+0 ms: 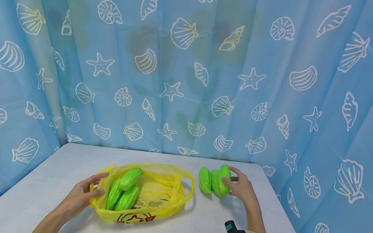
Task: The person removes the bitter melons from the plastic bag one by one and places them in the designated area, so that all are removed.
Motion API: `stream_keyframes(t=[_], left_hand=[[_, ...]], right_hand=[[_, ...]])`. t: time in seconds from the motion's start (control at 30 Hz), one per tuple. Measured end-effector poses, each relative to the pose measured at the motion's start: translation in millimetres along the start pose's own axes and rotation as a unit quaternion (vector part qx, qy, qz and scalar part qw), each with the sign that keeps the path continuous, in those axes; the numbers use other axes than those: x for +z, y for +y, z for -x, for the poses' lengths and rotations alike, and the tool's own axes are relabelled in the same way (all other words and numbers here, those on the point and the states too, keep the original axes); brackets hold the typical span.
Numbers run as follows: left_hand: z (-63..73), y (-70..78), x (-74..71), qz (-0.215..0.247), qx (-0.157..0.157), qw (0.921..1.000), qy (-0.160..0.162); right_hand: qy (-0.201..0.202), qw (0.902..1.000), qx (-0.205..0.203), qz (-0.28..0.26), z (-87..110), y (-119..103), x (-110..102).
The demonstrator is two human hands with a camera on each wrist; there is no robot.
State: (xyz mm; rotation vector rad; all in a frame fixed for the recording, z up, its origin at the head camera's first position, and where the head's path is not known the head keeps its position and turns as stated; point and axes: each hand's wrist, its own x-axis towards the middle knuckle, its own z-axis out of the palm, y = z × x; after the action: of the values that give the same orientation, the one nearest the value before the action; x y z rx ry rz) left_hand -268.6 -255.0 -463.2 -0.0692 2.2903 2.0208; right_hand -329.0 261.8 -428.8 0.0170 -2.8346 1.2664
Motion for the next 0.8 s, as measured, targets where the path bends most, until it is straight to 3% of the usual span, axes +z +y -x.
stream_keyframes(t=[0.8], left_hand=[[-1.9,-0.8,-0.2,0.003,-0.002,1.0,0.006]], right_hand=[[0.031,0.9991,0.018,0.024,-6.0,18,0]])
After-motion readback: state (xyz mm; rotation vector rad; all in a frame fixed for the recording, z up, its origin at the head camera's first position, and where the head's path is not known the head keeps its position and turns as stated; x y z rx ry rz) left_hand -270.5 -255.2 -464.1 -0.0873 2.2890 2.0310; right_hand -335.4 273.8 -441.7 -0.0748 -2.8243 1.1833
